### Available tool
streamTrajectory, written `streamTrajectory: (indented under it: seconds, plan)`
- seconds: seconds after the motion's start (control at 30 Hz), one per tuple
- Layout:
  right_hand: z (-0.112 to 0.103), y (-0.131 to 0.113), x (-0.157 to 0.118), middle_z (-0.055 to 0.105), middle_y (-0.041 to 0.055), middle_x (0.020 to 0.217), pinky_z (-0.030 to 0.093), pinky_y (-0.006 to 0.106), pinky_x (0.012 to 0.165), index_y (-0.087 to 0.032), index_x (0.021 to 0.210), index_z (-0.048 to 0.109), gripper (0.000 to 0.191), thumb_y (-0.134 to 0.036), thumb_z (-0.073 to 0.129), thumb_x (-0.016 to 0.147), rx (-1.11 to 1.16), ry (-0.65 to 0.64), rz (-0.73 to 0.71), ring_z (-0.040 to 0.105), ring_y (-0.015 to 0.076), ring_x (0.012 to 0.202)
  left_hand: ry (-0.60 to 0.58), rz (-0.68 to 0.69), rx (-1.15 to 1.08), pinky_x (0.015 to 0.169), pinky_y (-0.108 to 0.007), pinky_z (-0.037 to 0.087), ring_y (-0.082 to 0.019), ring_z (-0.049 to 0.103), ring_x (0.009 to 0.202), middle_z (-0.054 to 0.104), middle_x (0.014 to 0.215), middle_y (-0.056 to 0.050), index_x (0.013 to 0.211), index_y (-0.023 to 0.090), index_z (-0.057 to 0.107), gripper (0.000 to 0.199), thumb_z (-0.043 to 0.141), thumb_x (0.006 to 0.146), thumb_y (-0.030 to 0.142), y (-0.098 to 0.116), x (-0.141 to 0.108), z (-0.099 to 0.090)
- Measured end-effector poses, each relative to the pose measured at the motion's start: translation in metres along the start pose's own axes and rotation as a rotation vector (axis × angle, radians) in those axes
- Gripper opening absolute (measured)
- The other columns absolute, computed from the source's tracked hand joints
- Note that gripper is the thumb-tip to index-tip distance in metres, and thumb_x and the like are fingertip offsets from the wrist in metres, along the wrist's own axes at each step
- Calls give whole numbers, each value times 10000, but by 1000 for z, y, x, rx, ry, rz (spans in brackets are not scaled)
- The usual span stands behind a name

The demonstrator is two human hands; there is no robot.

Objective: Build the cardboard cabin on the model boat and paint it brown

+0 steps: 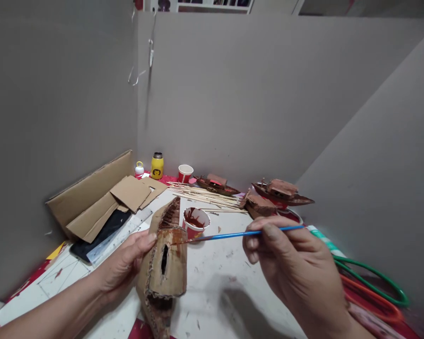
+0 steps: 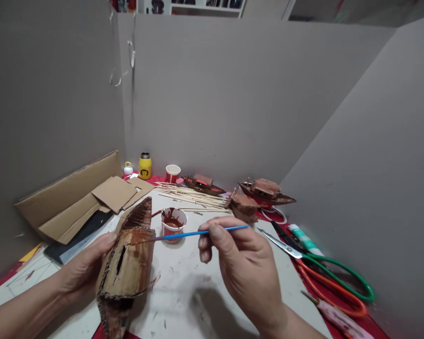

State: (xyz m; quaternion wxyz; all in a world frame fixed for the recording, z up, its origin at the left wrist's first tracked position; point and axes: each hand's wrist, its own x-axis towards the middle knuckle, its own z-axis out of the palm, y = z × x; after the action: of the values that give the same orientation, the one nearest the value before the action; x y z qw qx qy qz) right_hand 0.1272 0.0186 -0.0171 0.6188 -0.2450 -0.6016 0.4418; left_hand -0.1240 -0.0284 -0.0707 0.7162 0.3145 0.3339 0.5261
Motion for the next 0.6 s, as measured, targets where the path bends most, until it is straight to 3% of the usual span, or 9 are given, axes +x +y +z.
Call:
streamTrajectory:
  seconds: [0.23,0.4,0.6]
  plan:
    - [-6,13,2,687,19,652,534,246,456,-245,824,770,158,-383,745,896,-40,-18,-2,623,138,532,-24,16,88,872,-355,551,-254,725,949,785,1060,-126,1155,164,729,503,791,790,504,3,1,4]
    - [-11,8,1,689,9,657,531,232,455,-261,825,773,138,-358,728,913,-43,-70,16,615,127,529,13,19,112,874,-361,558,-257,725,939,781,1066,-133,1149,157,729,516,785,786,519,3,0,2]
    - [-6,6,3,706,2,697,550,221,474,-281,805,783,136,-350,734,912,-31,-41,-42,641,121,557,-26,51,150,837,-318,565,-223,722,897,785,1007,-100,1117,169,744,475,799,782,500,2,3,-1]
